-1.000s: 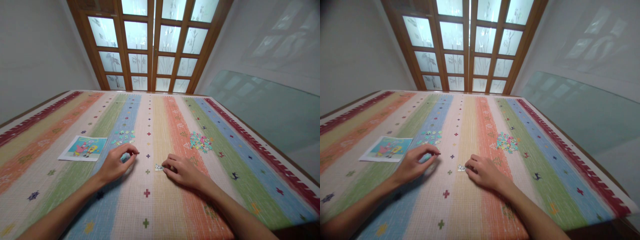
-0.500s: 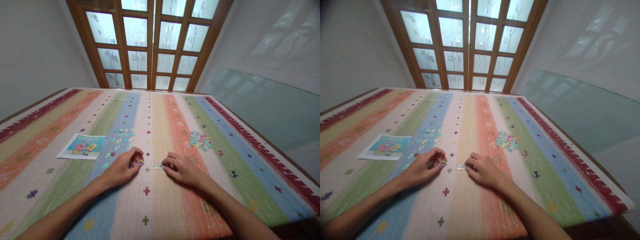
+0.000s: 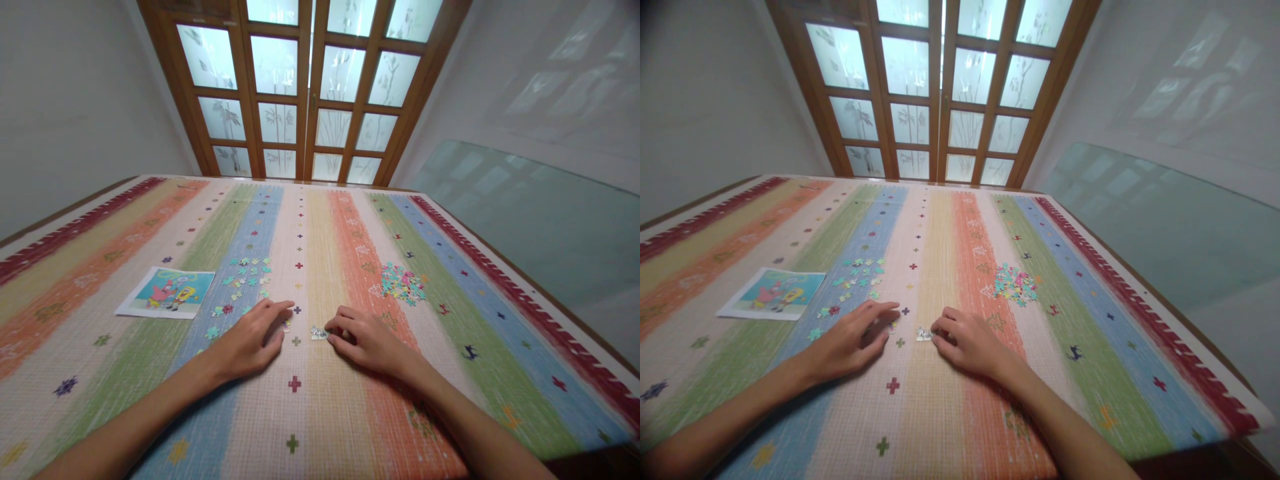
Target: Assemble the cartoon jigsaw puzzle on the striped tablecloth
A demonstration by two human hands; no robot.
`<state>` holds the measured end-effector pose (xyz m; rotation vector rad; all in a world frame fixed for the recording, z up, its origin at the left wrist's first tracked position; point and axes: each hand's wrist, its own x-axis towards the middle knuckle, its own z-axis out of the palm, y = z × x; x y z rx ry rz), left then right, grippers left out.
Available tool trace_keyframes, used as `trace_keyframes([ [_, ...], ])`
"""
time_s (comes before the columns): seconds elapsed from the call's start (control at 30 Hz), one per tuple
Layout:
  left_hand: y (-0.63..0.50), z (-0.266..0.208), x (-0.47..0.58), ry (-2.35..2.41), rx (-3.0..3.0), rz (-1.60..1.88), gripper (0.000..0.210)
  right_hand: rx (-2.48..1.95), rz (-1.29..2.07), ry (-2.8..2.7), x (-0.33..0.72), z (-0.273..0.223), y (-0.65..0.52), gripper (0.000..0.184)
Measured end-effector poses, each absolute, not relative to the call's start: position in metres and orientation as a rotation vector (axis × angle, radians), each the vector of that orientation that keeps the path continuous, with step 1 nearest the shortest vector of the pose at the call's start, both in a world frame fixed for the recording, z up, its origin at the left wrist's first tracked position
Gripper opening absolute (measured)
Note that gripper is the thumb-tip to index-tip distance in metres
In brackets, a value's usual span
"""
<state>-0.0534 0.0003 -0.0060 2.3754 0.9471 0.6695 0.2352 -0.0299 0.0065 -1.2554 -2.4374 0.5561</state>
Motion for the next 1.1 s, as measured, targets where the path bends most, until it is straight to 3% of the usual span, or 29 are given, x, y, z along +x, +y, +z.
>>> trace_keyframes([
  [1.1,-0.0055,-0.0085,-0.0481,0.891,2.618,0.719,0.042,-1.251,0.579,-2.425,0.2350,0.0030,-0.0304,0.018],
])
